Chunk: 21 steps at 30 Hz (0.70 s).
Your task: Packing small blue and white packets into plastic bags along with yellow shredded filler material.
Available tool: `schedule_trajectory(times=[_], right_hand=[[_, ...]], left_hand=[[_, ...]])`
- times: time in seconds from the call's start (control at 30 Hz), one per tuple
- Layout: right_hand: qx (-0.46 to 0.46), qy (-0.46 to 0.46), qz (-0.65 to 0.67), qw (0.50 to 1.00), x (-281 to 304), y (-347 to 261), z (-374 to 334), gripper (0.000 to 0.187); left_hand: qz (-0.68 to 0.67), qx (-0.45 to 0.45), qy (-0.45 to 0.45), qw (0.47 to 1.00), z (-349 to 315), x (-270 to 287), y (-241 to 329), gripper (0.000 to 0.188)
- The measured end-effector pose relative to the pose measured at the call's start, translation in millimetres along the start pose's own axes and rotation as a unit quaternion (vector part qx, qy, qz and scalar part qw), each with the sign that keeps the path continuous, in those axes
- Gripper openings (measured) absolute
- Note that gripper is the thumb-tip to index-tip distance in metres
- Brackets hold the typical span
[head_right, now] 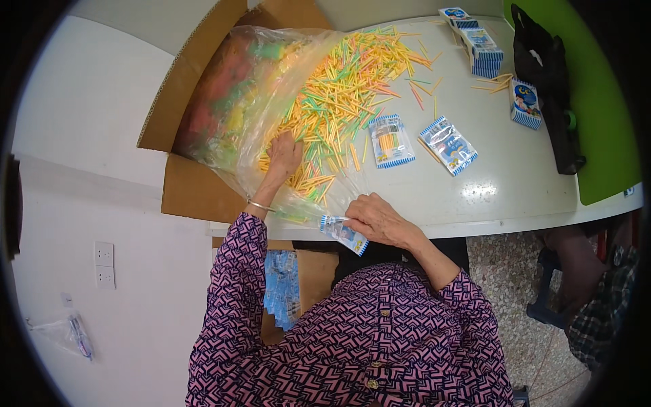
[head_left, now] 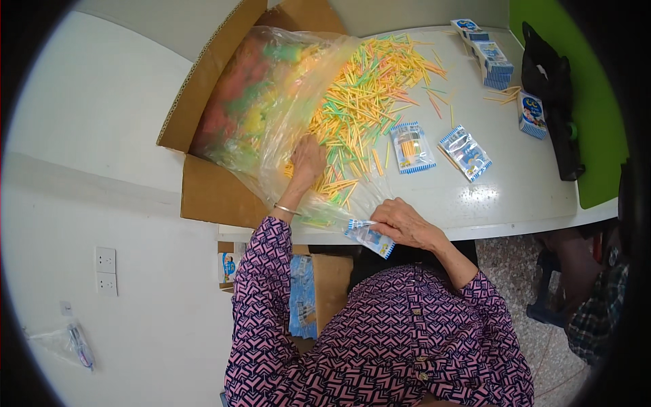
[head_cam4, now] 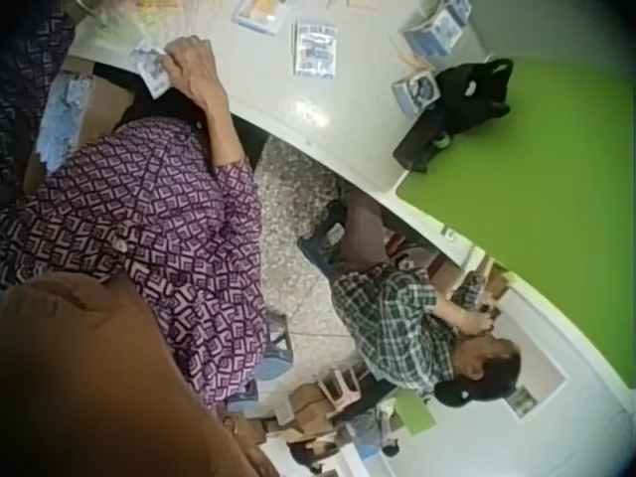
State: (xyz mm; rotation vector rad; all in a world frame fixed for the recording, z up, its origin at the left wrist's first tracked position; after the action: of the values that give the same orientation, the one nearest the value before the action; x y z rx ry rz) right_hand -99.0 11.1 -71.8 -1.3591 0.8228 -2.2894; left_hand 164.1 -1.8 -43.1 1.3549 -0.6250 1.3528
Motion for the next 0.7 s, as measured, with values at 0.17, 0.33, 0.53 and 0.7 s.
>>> schedule_trajectory(times=[0.17,0.33,0.53,0.7], right_hand=[[-0.014,0.011,0.079,0.997,-0.9,8.1,2.7,0.018],[-0.217,0.09,0.354,0.905,16.3,14.9,10.4,0.02],[-0.227,0.243,0.574,0.748,28.3,20.8,41.4,0.02],[-0.253,0.246,0.577,0.737,25.8,28.7,41.3,0.018]], left_hand=[[-0.157,0.016,0.019,0.987,0.2,17.0,-0.1,0.036],[-0.502,0.092,-0.1,0.854,0.4,28.8,20.3,0.029],[-0.83,0.234,-0.153,0.483,-9.3,0.8,28.4,0.017],[-0.895,0.274,-0.109,0.335,-12.5,-18.3,46.3,0.016]])
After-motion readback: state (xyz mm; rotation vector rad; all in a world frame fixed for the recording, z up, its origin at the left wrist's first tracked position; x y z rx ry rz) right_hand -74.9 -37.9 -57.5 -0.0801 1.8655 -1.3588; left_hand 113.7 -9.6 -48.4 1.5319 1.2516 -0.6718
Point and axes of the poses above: each hand's wrist, its own z-axis towards the middle knuckle, its own x-axis out of the back of the hand, y = z × x, the point moved 3 cm from there along z, towards the middle knuckle, and after that the axes turned 11 degrees about -z, right-handed, at the moved point
